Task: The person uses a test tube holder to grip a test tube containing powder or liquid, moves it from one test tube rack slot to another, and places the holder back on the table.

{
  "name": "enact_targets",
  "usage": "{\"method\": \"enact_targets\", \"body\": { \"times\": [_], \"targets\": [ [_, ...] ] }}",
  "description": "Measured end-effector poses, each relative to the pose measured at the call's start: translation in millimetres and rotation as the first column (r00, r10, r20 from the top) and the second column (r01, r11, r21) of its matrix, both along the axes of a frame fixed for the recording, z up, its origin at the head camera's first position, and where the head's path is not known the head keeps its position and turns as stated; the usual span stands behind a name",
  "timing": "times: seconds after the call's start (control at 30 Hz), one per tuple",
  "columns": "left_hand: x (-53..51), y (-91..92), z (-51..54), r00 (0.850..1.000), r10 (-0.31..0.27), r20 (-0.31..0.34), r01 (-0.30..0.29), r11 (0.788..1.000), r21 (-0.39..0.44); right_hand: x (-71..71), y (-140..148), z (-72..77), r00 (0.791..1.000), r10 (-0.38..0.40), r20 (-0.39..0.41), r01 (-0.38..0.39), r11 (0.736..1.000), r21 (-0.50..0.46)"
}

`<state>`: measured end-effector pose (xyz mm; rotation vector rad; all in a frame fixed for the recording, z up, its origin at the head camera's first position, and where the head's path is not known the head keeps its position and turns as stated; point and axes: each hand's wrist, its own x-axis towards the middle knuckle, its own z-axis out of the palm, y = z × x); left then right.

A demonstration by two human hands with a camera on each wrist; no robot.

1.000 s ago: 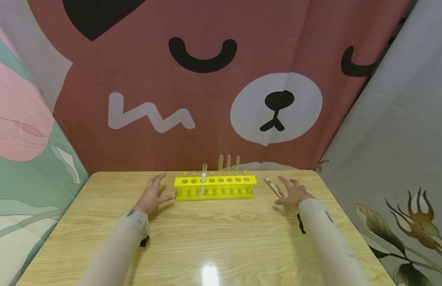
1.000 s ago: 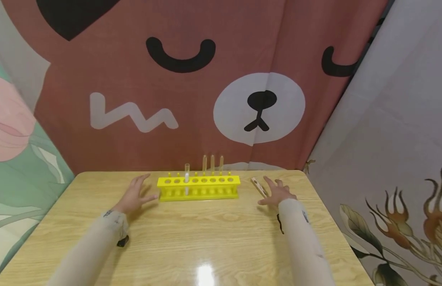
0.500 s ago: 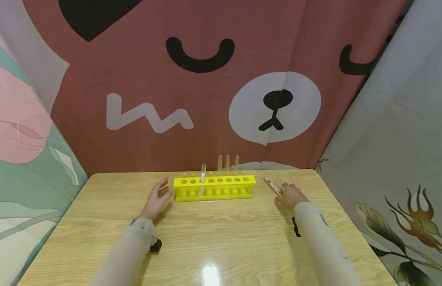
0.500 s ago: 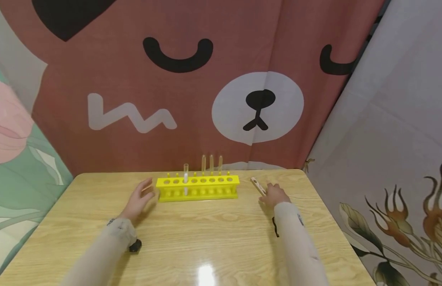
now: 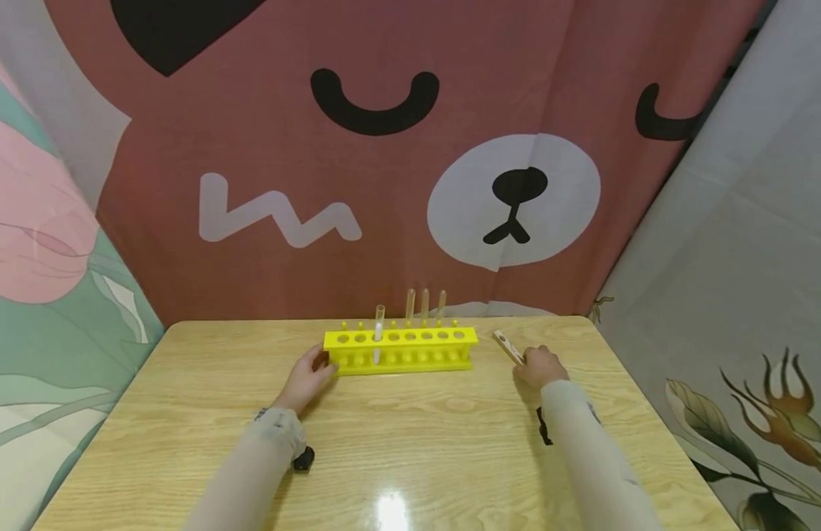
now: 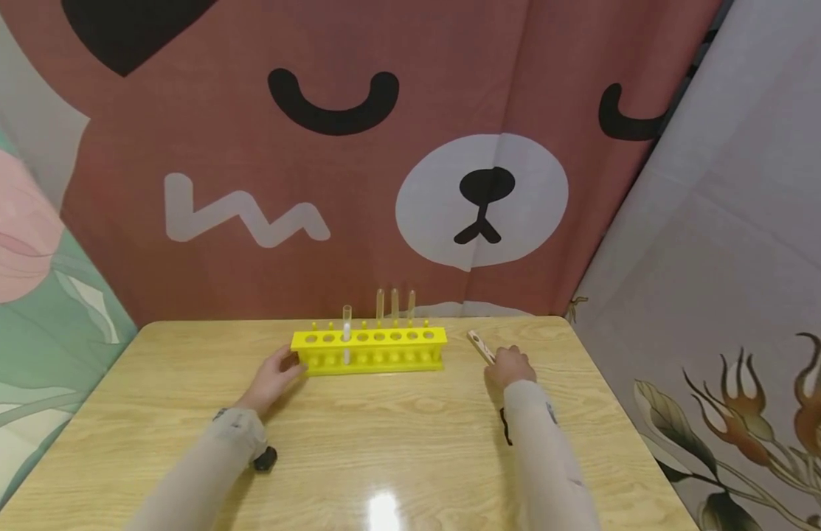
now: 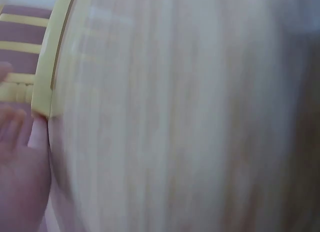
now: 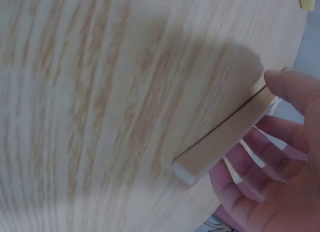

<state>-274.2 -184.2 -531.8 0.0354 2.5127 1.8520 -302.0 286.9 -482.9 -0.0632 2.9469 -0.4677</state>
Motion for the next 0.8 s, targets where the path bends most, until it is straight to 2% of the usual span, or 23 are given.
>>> {"method": "enact_targets", "body": {
  "times": [0.33, 0.53, 0.8],
  "targets": [
    [-1.1, 7.7, -6.0, 0.993, 0.117, -0.03, -0.12, 0.984, -0.133, -4.7, -12, -5.1, 0.997, -0.047, -0.054, 0.049, 0.998, 0.038],
    [0.2, 8.3, -8.5, 0.989, 0.146, -0.03, -0.149, 0.979, -0.143, -4.3, -16, -9.1, 0.991, -0.066, -0.115, 0.072, 0.996, 0.055],
    [-1.3, 8.8, -7.3, 0.989, 0.149, -0.021, -0.151, 0.982, -0.112, -4.6, -19, -7.2, 0.99, -0.074, -0.122, 0.079, 0.996, 0.031]
  ]
}}
